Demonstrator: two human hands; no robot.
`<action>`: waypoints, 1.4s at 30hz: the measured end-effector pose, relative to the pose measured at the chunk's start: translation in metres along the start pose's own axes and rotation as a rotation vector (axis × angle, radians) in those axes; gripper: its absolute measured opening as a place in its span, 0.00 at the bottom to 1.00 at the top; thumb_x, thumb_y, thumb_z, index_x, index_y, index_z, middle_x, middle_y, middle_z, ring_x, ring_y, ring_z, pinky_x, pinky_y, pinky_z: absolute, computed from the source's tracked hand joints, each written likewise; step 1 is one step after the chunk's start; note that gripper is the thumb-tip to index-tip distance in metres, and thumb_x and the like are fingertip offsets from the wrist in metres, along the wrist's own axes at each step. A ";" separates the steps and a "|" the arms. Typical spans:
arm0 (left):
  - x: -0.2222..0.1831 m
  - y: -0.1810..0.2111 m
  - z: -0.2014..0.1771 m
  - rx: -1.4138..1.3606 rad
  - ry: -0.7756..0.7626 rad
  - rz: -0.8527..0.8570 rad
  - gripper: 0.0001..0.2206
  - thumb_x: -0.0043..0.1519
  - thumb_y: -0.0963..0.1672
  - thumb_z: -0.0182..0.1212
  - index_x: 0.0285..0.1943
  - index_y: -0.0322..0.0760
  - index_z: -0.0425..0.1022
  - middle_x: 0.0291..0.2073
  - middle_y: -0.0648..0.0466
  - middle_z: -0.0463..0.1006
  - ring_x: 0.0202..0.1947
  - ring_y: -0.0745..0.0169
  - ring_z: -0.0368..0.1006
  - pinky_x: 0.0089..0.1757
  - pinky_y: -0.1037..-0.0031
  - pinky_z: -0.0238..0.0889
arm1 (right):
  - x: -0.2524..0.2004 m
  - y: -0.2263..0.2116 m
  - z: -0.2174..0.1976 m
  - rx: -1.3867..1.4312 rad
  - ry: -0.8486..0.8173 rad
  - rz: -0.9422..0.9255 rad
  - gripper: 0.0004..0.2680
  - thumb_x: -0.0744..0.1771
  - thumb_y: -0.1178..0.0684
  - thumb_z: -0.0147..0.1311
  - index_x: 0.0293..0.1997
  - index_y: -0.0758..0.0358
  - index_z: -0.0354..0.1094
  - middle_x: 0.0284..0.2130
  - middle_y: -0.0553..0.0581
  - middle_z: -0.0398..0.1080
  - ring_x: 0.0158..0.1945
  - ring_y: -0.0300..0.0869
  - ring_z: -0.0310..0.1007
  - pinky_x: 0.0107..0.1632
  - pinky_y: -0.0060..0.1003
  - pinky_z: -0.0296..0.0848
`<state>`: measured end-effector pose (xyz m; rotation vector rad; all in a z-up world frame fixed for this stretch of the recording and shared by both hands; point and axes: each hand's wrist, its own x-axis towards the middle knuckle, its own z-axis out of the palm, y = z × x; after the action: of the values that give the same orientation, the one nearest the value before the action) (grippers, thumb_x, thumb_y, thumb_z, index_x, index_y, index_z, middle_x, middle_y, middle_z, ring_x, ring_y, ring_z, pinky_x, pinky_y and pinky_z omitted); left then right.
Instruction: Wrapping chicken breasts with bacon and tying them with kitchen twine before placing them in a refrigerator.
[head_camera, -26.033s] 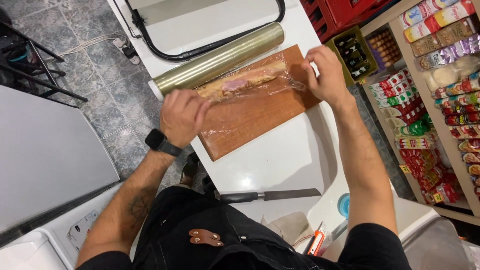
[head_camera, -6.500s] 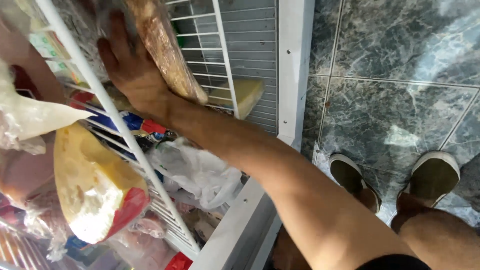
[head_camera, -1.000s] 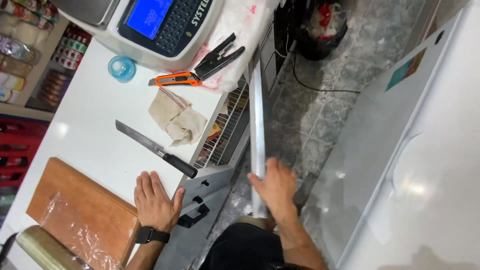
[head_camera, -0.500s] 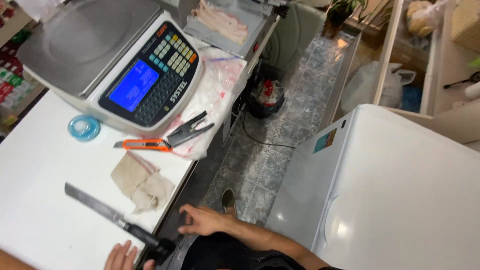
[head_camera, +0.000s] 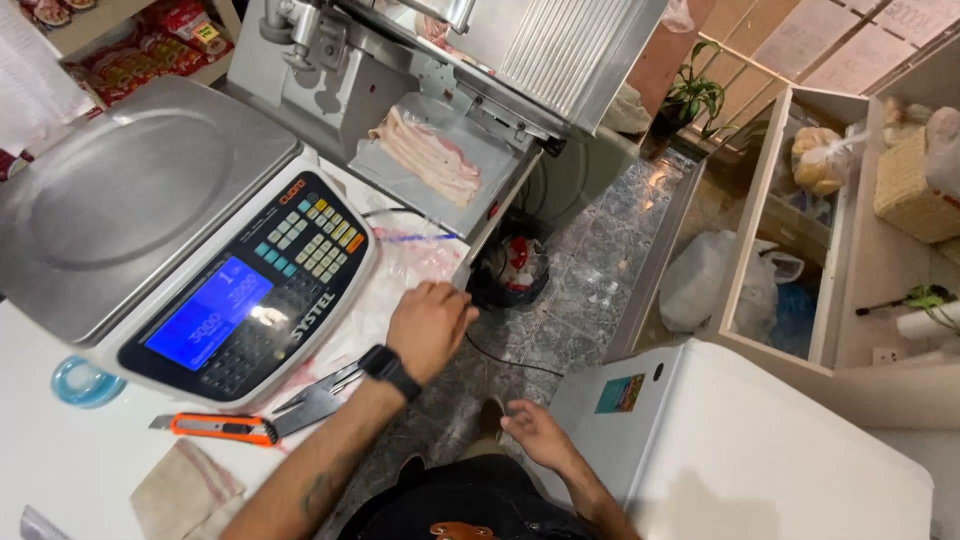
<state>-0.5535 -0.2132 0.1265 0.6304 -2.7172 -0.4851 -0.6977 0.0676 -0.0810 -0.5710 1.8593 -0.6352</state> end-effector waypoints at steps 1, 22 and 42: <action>0.038 -0.018 0.020 0.003 -0.001 -0.017 0.14 0.72 0.50 0.57 0.54 0.38 0.83 0.43 0.47 0.83 0.45 0.45 0.74 0.44 0.53 0.69 | 0.014 -0.021 -0.011 -0.007 -0.016 0.000 0.25 0.69 0.34 0.56 0.72 0.54 0.65 0.52 0.53 0.79 0.57 0.41 0.80 0.60 0.40 0.76; 0.188 0.046 0.171 0.381 0.378 -0.139 0.05 0.58 0.43 0.66 0.37 0.39 0.75 0.32 0.50 0.73 0.31 0.47 0.73 0.35 0.57 0.62 | 0.287 -0.211 -0.163 1.320 -0.640 0.066 0.21 0.74 0.29 0.37 0.53 0.55 0.70 0.51 0.61 0.74 0.56 0.58 0.75 0.60 0.56 0.72; -0.200 0.135 0.091 -1.145 0.978 -0.962 0.17 0.73 0.49 0.58 0.53 0.31 0.84 0.42 0.42 0.88 0.45 0.52 0.83 0.45 0.61 0.78 | 0.103 -0.213 0.110 0.490 -1.388 0.606 0.27 0.73 0.24 0.37 0.66 0.61 0.61 0.65 0.65 0.61 0.68 0.60 0.61 0.69 0.60 0.58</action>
<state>-0.4650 0.0182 0.0539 1.2613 -0.8356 -1.3083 -0.6102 -0.1755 -0.0461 -0.0127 0.4537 -0.1331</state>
